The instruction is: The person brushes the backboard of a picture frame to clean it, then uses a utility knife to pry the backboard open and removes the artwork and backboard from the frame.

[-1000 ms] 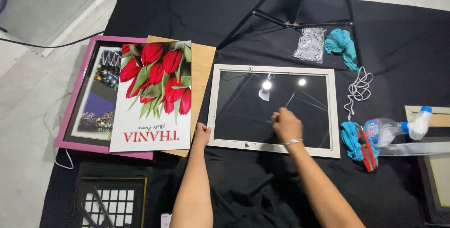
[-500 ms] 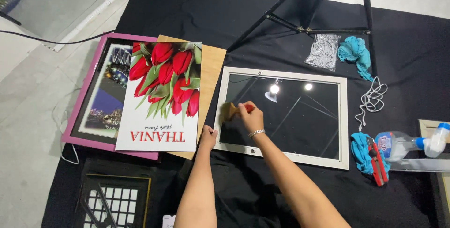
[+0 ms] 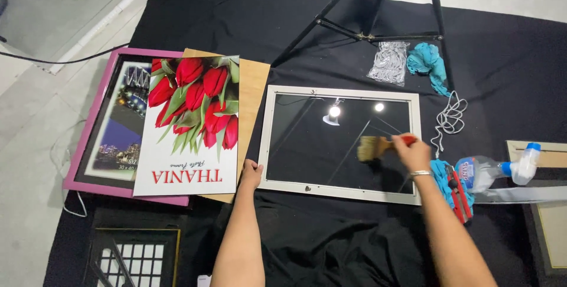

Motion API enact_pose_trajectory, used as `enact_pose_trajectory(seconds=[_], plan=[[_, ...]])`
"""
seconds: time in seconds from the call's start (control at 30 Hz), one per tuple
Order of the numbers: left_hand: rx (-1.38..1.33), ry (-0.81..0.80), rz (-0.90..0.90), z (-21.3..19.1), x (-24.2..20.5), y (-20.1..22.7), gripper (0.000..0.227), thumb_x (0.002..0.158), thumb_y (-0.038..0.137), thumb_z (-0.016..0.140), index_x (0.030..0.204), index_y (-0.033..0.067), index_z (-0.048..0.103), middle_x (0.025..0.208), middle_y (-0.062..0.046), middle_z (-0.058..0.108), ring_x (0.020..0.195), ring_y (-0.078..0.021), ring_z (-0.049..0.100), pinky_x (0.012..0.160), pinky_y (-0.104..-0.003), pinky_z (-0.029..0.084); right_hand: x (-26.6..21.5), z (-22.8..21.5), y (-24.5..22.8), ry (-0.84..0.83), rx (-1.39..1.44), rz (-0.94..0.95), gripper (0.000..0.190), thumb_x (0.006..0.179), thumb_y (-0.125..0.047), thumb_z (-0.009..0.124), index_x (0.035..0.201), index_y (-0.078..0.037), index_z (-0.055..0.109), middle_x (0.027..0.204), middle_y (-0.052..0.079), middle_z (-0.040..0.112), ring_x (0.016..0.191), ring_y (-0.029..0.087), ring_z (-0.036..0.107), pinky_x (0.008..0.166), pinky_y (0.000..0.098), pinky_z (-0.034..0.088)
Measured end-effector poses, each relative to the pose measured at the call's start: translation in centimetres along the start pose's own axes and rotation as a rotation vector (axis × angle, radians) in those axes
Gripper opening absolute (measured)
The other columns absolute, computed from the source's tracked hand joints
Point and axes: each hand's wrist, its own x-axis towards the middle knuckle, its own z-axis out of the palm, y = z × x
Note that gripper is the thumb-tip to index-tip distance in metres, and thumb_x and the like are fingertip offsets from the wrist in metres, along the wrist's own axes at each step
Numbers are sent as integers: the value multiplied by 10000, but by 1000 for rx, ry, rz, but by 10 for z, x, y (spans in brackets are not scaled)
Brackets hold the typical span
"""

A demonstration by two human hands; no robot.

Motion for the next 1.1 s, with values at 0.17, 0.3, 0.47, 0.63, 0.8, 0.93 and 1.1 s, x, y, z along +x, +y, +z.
enact_pose_trajectory(seconds=[0.17,0.3,0.47,0.63,0.8,0.93,1.1], plan=[[-23,-15,-15,-3,-6,6,308,1031,396,576,1189,143,498,1234,-209,667,1142,-355,680,937,-463,558,16,-46,26,228,-380,-83,291,1025,-460,647,970,-187,731,875,162,762,933,353,746,843,468,580],[-20,-10,-21,-8,-18,14,316,1028,394,584,1187,136,496,1255,-214,665,1171,-363,666,952,-463,553,6,-51,-8,318,-388,-157,298,1080,-412,610,976,-147,702,860,166,747,900,370,746,806,489,574],[-10,-3,-19,-6,-17,12,309,1029,389,579,1196,143,496,1280,-207,654,1194,-354,659,984,-461,542,2,20,-53,261,-442,-251,253,1017,-327,592,905,-114,668,778,169,715,814,365,748,745,474,583],[-32,-20,-35,-6,-22,16,297,1038,377,559,1210,147,484,1257,-203,657,1178,-349,664,977,-466,544,-42,65,-160,227,-338,-418,150,926,-252,669,850,-131,622,718,118,667,758,339,731,698,446,588],[-22,-13,-37,-4,-20,15,305,1029,387,574,1197,146,493,1266,-200,660,1205,-350,652,999,-456,543,-63,128,-251,-118,-99,-304,236,951,-411,583,931,-176,606,835,129,735,896,371,742,815,505,584],[-40,-15,-64,-4,-19,13,297,1037,363,562,1222,141,494,1258,-185,669,1197,-339,658,995,-459,542,-69,161,-289,-244,52,-305,297,932,-455,600,971,-165,653,873,133,758,933,380,740,840,479,586],[-43,-9,-56,1,-10,8,312,1040,379,564,1231,145,488,1281,-174,657,1203,-325,651,1007,-471,534,-65,169,-287,-219,355,-123,239,933,-459,669,980,-230,720,913,126,760,971,347,726,849,455,573]])
